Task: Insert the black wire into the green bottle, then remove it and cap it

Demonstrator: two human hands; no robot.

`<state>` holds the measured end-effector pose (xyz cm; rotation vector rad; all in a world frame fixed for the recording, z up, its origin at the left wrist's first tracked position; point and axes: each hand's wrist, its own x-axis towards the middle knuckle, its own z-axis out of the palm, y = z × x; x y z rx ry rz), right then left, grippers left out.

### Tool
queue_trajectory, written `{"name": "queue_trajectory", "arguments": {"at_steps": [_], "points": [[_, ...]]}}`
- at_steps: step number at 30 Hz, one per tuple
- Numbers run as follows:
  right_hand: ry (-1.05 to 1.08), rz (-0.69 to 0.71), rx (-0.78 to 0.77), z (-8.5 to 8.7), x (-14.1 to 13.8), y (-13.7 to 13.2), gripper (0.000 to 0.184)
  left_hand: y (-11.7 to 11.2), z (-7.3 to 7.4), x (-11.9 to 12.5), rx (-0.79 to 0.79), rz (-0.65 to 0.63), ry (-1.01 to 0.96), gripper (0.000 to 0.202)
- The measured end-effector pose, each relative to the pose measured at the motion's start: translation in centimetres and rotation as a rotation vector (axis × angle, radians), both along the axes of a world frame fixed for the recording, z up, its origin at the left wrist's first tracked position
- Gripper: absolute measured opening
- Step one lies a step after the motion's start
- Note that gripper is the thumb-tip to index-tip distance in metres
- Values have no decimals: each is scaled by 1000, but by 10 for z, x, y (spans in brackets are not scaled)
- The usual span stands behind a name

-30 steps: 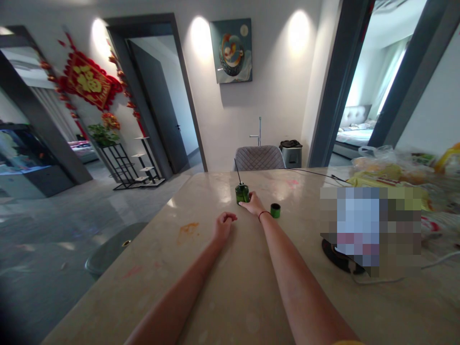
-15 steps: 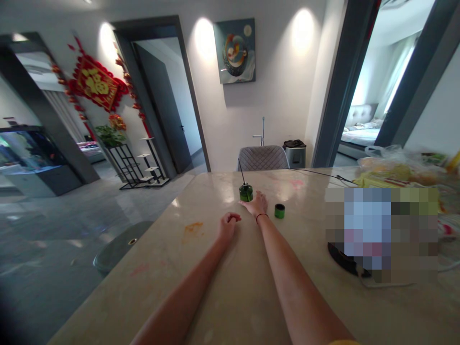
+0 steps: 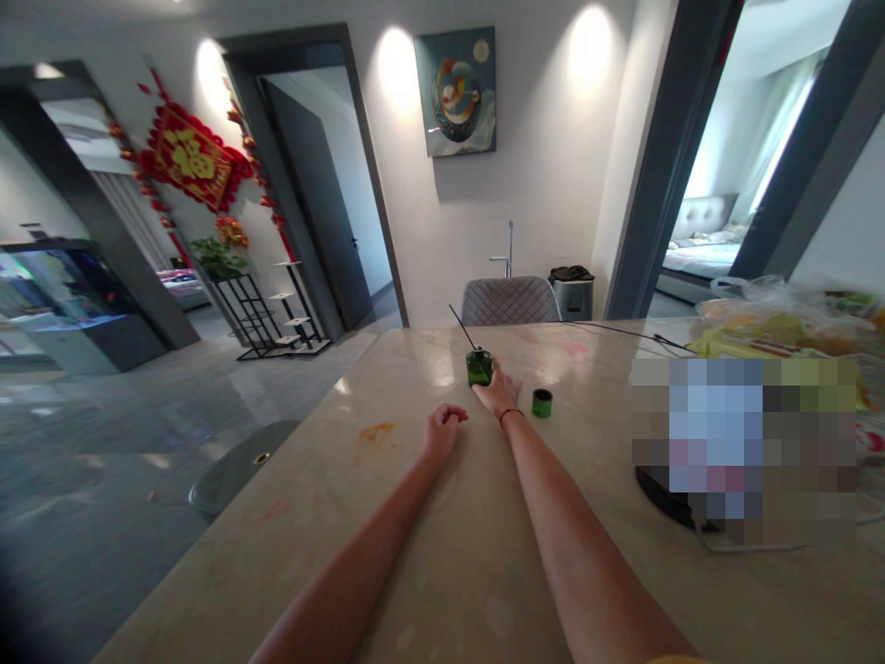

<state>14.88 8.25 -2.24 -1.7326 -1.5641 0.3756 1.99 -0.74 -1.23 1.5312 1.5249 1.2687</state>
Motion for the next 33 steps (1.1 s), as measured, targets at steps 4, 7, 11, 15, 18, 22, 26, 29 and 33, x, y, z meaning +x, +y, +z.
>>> {"name": "queue_trajectory", "arguments": {"at_steps": [4, 7, 11, 15, 18, 22, 26, 29, 33], "points": [[-13, -46, -21, 2, -3, 0, 80, 2, -2, 0, 2, -17, -5, 24], [-53, -52, -9, 1, -5, 0, 86, 4, -4, -1, 7, -35, -7, 26], [-43, -17, -41, 2, -4, 0, 79, 3, -4, -1, 13, -30, 2, 25], [-23, -34, -37, 2, -1, -1, 84, 0, -2, -1, 17, -21, 35, 22], [-21, -31, -28, 2, -1, -1, 84, -1, -2, -1, 20, -16, 60, 22], [-11, -27, -25, 2, -2, -1, 75, -1, -2, -1, 25, -11, 61, 22], [-16, -50, 2, 1, -2, -1, 85, -2, 1, 0, 14, -6, 56, 22], [-3, -40, 16, -1, -1, 1, 85, -3, 3, 1, 12, -4, 48, 22], [40, -41, 35, -3, -1, 3, 76, -2, 1, 0, 15, -8, 32, 22]]}}
